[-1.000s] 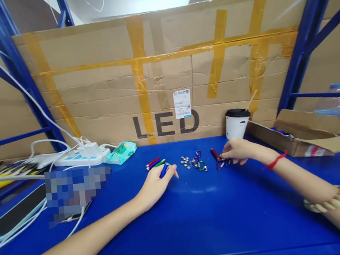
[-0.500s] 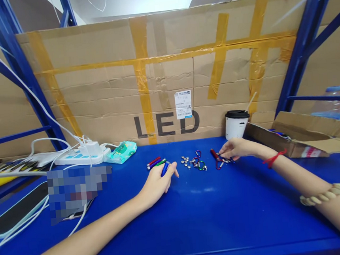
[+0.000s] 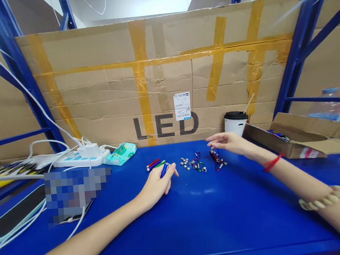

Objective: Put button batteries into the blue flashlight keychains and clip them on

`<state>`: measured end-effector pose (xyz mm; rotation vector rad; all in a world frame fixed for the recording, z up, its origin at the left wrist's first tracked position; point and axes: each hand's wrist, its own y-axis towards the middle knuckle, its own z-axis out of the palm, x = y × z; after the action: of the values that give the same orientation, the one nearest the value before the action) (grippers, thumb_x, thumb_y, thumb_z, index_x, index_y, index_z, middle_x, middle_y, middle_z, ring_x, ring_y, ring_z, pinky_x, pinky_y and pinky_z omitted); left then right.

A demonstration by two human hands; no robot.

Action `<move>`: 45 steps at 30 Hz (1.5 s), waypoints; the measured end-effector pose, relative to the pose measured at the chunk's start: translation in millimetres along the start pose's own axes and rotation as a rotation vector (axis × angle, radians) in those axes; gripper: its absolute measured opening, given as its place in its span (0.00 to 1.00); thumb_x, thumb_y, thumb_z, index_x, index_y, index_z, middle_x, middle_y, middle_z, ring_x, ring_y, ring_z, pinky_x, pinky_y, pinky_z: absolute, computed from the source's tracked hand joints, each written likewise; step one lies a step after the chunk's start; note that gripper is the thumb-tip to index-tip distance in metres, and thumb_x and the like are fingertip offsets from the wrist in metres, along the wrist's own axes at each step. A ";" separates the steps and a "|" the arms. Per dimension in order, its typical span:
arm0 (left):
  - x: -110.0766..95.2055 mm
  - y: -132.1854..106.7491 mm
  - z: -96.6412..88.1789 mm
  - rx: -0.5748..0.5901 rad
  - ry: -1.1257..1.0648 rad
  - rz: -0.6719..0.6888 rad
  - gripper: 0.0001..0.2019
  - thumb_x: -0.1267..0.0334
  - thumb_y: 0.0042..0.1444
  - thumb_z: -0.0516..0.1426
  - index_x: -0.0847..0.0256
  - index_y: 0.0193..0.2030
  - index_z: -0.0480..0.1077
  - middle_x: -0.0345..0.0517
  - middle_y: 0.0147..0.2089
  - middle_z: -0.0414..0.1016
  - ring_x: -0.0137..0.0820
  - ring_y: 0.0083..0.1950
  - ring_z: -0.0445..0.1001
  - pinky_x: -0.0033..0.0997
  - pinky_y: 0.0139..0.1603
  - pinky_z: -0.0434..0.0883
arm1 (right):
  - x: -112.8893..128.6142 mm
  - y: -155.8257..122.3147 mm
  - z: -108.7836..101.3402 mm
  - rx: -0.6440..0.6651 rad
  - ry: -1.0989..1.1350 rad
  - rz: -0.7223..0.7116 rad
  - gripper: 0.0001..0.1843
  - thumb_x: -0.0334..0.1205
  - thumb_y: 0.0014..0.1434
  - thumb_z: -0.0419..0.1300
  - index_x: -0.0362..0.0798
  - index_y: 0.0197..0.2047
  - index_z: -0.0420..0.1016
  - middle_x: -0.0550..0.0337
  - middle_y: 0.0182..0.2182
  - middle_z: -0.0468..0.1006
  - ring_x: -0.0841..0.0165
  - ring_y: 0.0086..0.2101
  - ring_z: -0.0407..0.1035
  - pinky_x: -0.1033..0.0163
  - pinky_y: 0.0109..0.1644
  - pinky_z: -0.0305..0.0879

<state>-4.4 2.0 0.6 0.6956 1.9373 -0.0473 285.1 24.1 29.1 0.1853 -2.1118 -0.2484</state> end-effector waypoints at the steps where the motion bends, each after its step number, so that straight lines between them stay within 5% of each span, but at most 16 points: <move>1: -0.2 -0.1 -0.2 0.006 -0.010 -0.002 0.22 0.47 0.59 0.43 0.62 0.32 0.67 0.31 0.10 0.57 0.24 0.15 0.57 0.24 0.26 0.61 | 6.6 -3.0 6.9 0.021 0.037 -0.043 0.20 0.42 0.45 0.63 0.45 0.43 0.73 0.53 0.37 0.79 0.64 0.39 0.73 0.56 0.50 0.66; 8: 2.6 1.0 -0.7 0.149 -0.075 0.001 0.20 0.51 0.61 0.44 0.63 0.50 0.64 0.31 0.13 0.62 0.24 0.15 0.58 0.23 0.26 0.60 | 44.6 -31.0 63.8 0.220 0.313 -0.211 0.21 0.45 0.49 0.63 0.47 0.46 0.71 0.54 0.42 0.77 0.65 0.40 0.73 0.56 0.50 0.66; 13: 7.3 2.5 0.2 0.255 -0.097 0.063 0.18 0.53 0.59 0.48 0.66 0.45 0.67 0.32 0.14 0.64 0.23 0.17 0.63 0.24 0.32 0.62 | 47.7 -40.0 89.3 0.253 0.396 -0.243 0.18 0.43 0.49 0.63 0.45 0.43 0.72 0.53 0.39 0.78 0.65 0.39 0.73 0.57 0.48 0.68; 23: 5.6 2.2 -0.4 0.206 -0.021 0.031 0.16 0.52 0.58 0.48 0.64 0.39 0.66 0.33 0.15 0.64 0.24 0.19 0.61 0.24 0.29 0.62 | 40.8 -34.8 88.6 0.120 0.388 -0.194 0.22 0.46 0.45 0.66 0.45 0.42 0.74 0.52 0.42 0.76 0.63 0.41 0.72 0.53 0.50 0.67; 33: 4.2 -1.2 0.5 0.144 0.004 0.056 0.14 0.52 0.60 0.45 0.61 0.37 0.62 0.32 0.18 0.64 0.21 0.16 0.54 0.22 0.21 0.56 | 42.5 -40.8 94.3 0.382 0.331 -0.090 0.25 0.51 0.50 0.61 0.44 0.47 0.73 0.55 0.33 0.78 0.69 0.32 0.72 0.62 0.37 0.69; 41: 6.3 -0.1 0.9 0.149 -0.010 0.034 0.15 0.50 0.59 0.46 0.60 0.36 0.60 0.32 0.18 0.65 0.21 0.16 0.53 0.23 0.22 0.55 | 47.3 -41.6 92.7 0.259 0.271 -0.174 0.22 0.55 0.54 0.55 0.43 0.28 0.73 0.62 0.21 0.71 0.76 0.21 0.63 0.68 0.28 0.62; 45: 6.6 0.5 1.4 0.154 -0.041 0.022 0.13 0.51 0.59 0.47 0.60 0.38 0.60 0.31 0.17 0.64 0.21 0.15 0.53 0.22 0.22 0.55 | 46.1 -41.1 91.8 0.213 0.210 -0.215 0.22 0.55 0.56 0.53 0.43 0.32 0.74 0.64 0.18 0.67 0.75 0.21 0.62 0.69 0.26 0.59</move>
<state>-5.0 5.0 -5.4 0.8110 1.9003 -0.1978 184.2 -16.7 9.6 0.5431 -1.9073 -0.1232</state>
